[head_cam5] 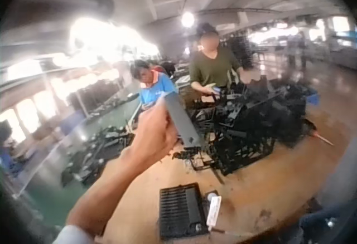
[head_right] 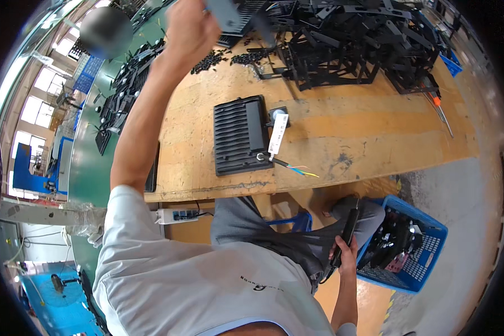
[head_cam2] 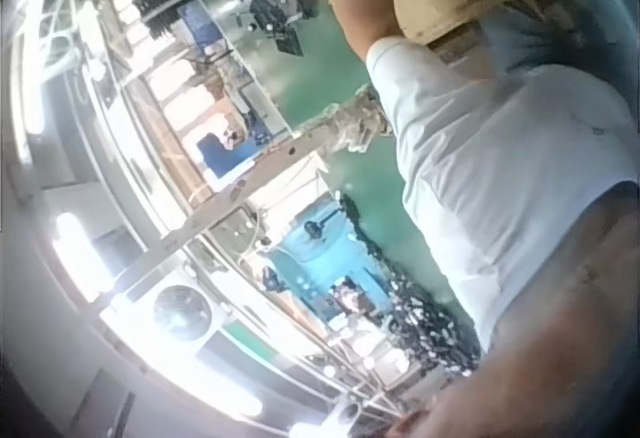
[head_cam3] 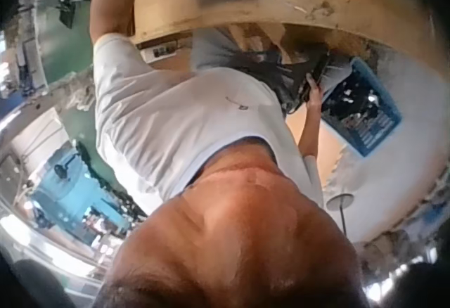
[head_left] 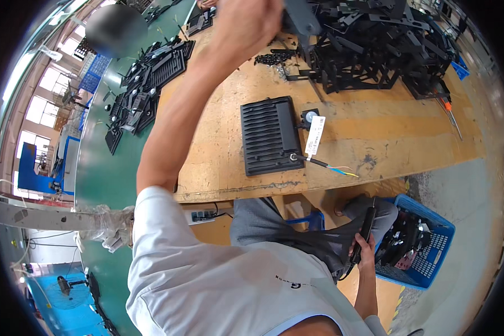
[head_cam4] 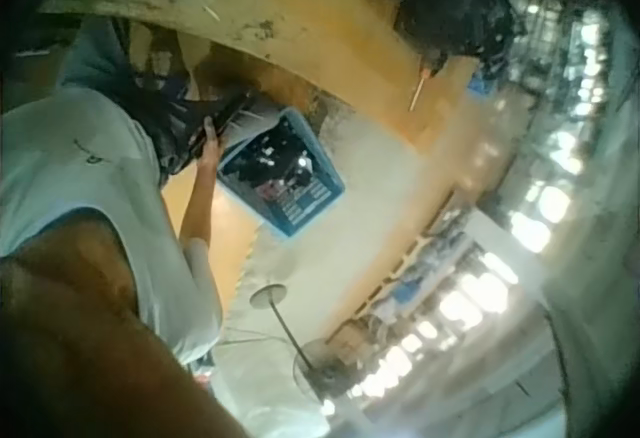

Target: Manually assemble and screw components into electronic housing units on a production line.

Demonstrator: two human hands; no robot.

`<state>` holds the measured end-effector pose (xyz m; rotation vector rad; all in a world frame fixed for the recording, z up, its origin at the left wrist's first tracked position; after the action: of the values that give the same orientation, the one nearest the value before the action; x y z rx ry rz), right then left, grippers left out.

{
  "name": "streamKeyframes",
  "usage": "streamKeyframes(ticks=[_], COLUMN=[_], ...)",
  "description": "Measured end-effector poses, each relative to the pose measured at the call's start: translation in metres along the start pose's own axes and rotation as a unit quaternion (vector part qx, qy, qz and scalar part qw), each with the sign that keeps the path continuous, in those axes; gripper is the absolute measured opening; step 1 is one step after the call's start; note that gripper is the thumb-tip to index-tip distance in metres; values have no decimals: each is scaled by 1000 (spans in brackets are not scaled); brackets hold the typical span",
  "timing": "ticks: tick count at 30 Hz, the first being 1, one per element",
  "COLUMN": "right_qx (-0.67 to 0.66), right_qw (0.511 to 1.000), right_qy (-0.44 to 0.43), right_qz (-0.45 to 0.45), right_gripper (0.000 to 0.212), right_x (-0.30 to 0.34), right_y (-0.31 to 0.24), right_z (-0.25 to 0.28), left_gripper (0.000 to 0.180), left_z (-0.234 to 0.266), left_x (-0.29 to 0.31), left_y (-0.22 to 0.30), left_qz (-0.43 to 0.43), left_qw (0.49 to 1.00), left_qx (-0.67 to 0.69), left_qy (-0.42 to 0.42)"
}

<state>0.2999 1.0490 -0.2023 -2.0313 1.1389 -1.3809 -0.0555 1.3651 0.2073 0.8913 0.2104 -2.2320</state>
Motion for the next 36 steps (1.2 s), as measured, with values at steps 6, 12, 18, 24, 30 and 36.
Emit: streamKeyframes(ticks=[6, 12, 18, 24, 30, 36], right_qx=[-7, 17, 64, 89, 102, 19], right_qw=[1000, 999, 996, 995, 993, 994], right_qy=[-5, 7, 30, 19, 17, -62], right_qz=[-23, -49, -50, -46, -51, -83], right_gripper=[31, 31, 34, 33, 32, 36], right_x=[-4, -10, -6, 0, 0, 28], right_y=[3, 3, 7, 4, 3, -12], right_z=[6, 4, 4, -2, -4, -28], left_gripper=[34, 51, 57, 62, 66, 30], left_z=[31, -20, -44, -51, -52, -50], left_x=[152, 219, 214, 212, 204, 195], left_y=[-38, -56, -50, -35, -29, -125], left_qz=[376, 476, 387, 484, 490, 358], left_qw=[866, 766, 842, 759, 732, 917], left_qx=[51, 151, 129, 294, 336, -28], left_qy=[-324, -405, -354, -321, -334, -175])
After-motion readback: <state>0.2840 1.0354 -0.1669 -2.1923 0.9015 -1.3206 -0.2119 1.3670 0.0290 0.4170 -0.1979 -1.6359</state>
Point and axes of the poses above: each hand's wrist, its own x-axis away from the middle knuckle, its own z-axis out of the back of the hand, y = z × x, the point moved 3 cm from there along -x, towards the middle knuckle, and after that the axes turned 15 degrees about -y, right-handed, at the moved point
